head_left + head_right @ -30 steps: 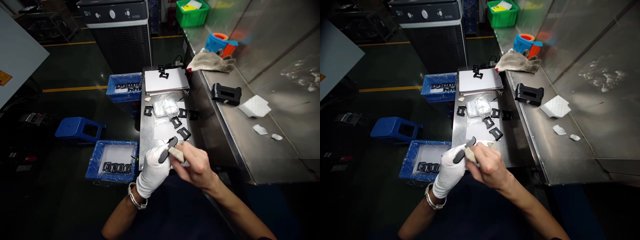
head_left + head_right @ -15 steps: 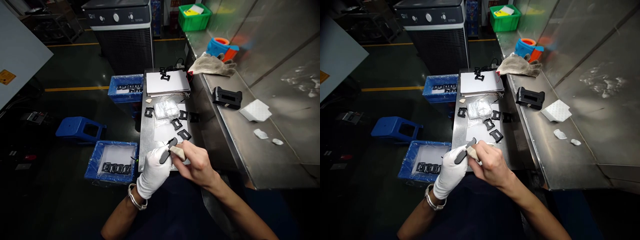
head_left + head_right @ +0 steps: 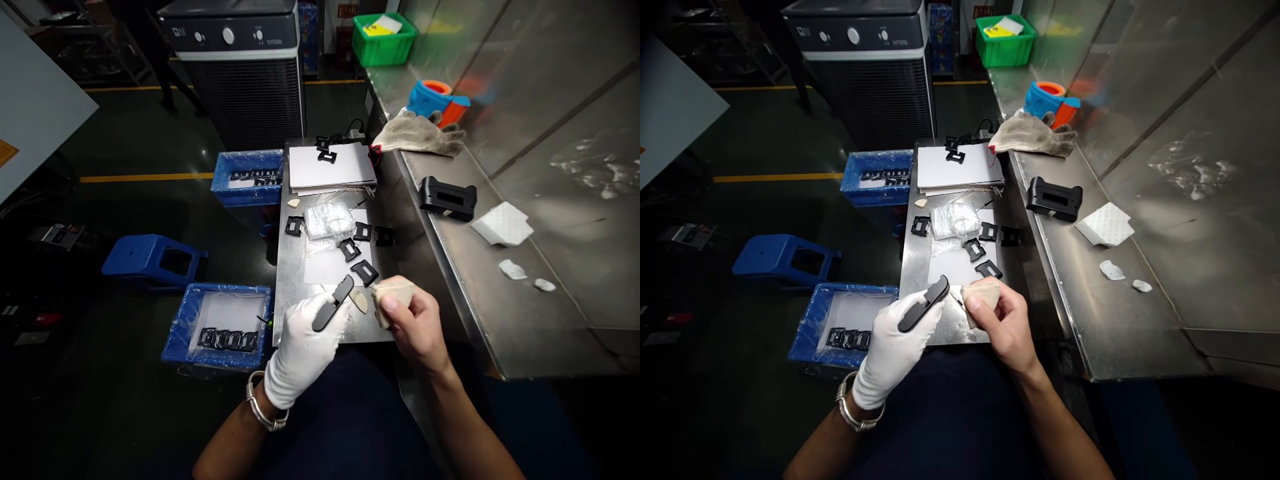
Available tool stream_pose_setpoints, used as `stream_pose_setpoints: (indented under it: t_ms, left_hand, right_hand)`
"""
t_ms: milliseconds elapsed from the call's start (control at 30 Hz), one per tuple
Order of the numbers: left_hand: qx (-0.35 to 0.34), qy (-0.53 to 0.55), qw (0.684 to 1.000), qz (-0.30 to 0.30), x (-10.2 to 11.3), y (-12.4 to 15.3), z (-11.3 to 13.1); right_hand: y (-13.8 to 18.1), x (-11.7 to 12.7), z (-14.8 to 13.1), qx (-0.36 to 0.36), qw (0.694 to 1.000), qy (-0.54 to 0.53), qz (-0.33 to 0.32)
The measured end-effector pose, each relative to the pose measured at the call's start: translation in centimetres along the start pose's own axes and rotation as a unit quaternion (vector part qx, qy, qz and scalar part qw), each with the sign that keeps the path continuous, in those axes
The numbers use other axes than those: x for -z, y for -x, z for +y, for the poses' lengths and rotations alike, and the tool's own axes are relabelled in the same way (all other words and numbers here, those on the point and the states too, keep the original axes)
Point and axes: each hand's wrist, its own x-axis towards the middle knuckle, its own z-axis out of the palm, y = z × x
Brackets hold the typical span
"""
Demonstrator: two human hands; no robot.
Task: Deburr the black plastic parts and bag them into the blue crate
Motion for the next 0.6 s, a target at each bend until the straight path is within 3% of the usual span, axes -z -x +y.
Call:
stream_pose_setpoints:
  t_ms: [100, 200, 400, 500, 600]
  left_hand:
    - [-0.02, -0.02, 1.0, 0.006, 0.0, 0.1, -0.1]
    - [-0.039, -0.026, 0.999, 0.011, -0.1, 0.2, -0.3]
    - [-0.107, -0.047, 0.993, 0.034, -0.6, 0.4, -1.0]
    - [-0.115, -0.051, 0.991, 0.043, -0.6, 0.3, -1.3]
    - [-0.096, -0.022, 0.994, 0.043, -0.4, 0.3, -1.5]
  right_hand:
    - [0.5, -0.3, 1.3, -0.058, 0.994, -0.096, -0.007]
    - [0.9, -0.9, 0.8, -0.06, 0.996, -0.07, -0.003]
    - [1.5, -2.8, -1.3, 0.06, 0.989, 0.124, 0.05]
    - [1.2, -2.7, -1.2, 0.138, 0.97, 0.198, 0.015]
    - [0.7, -1.8, -0.9, 0.151, 0.967, 0.202, -0.032]
